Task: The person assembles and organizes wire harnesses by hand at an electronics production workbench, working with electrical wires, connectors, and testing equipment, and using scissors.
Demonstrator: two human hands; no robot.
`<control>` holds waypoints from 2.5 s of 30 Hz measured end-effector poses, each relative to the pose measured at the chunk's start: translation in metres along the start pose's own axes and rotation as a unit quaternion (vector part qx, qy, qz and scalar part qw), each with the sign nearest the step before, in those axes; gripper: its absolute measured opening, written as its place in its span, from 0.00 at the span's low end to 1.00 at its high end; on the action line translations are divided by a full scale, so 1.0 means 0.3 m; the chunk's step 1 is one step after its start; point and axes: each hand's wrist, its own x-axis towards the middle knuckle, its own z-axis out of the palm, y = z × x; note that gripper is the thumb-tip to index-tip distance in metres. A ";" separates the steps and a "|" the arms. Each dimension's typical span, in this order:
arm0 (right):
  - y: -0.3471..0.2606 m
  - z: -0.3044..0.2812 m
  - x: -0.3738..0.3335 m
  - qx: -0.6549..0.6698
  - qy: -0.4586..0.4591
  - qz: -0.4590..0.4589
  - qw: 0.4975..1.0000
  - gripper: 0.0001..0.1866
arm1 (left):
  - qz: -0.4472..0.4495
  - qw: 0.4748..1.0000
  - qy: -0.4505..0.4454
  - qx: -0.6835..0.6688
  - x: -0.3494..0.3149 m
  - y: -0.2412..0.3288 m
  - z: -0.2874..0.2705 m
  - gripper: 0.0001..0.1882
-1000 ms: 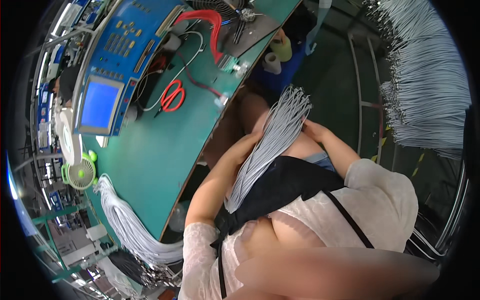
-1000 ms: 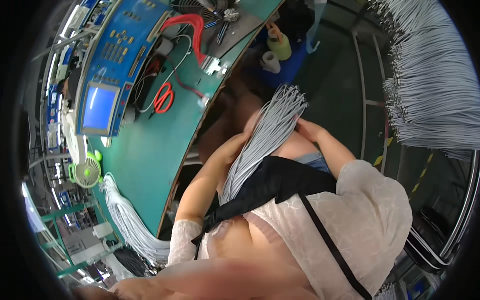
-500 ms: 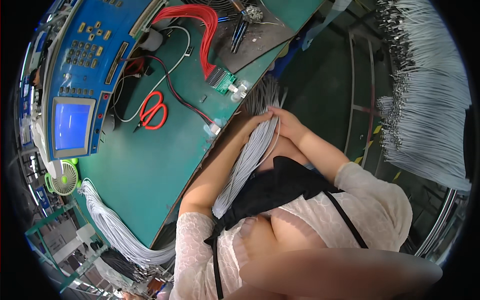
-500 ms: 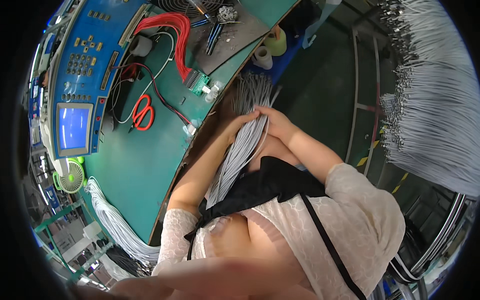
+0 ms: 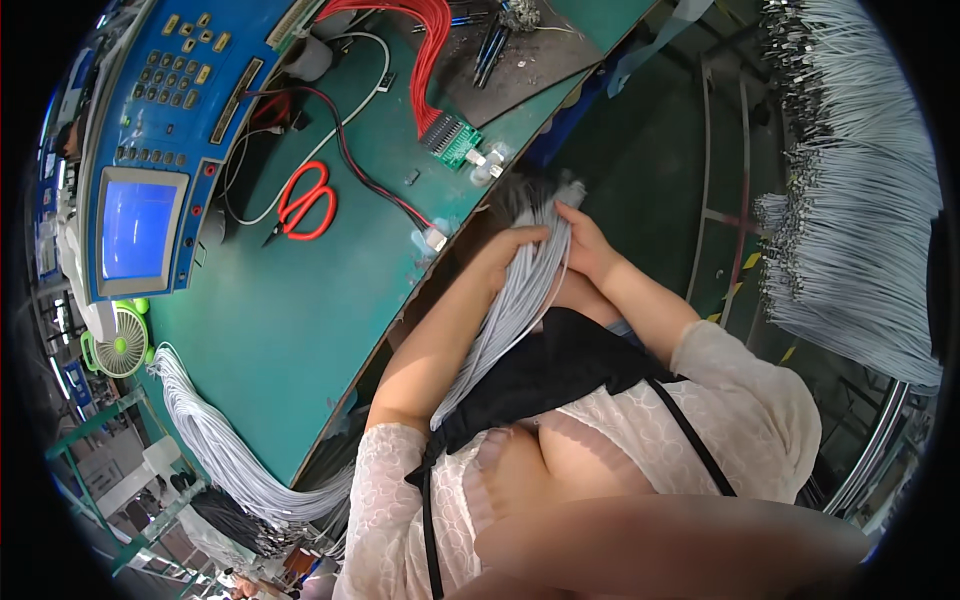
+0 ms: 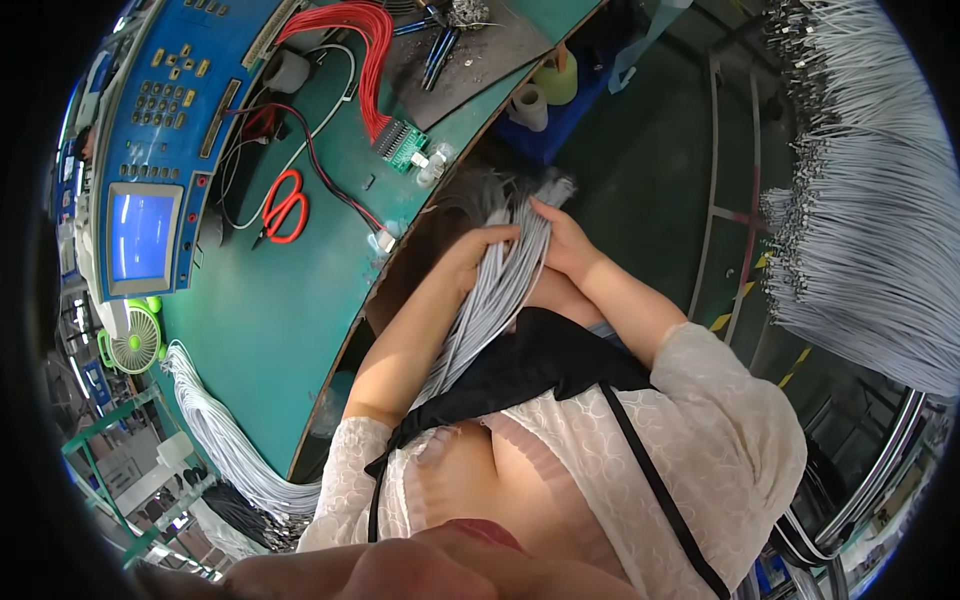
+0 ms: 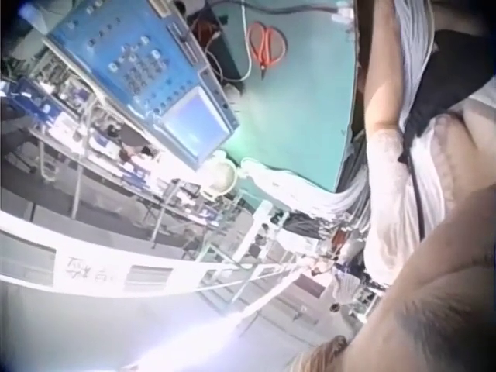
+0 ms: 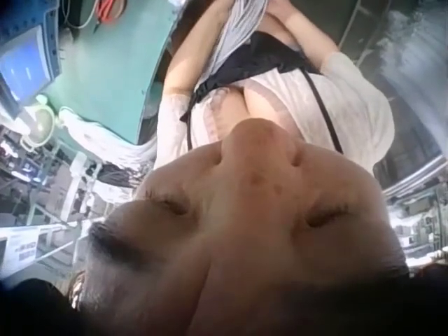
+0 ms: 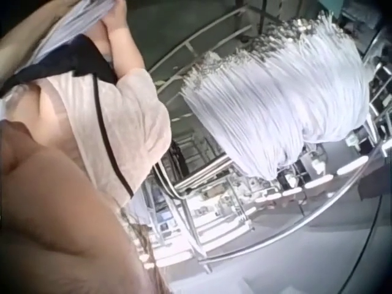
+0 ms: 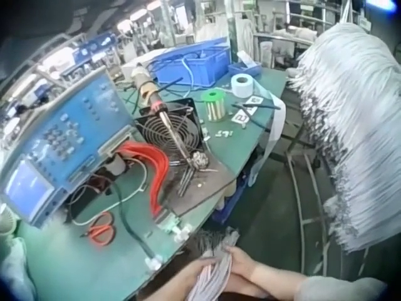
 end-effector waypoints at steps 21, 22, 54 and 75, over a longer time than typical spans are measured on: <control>0.023 -0.021 -0.091 0.094 0.054 -0.168 0.980 0.16 | 0.321 0.905 0.271 0.057 0.078 -0.142 -0.390 0.21; 0.022 -0.006 -0.096 0.096 0.036 -0.176 0.979 0.17 | 0.355 0.854 0.334 0.180 0.083 -0.155 -0.390 0.24; 0.187 0.512 -0.240 -0.591 -0.096 -0.283 0.750 0.11 | 0.480 0.874 -0.018 0.076 -0.423 -0.195 0.057 0.11; 0.214 0.505 -0.172 -0.481 -0.059 -0.190 0.854 0.13 | 0.472 0.881 0.028 0.011 -0.448 -0.186 0.055 0.09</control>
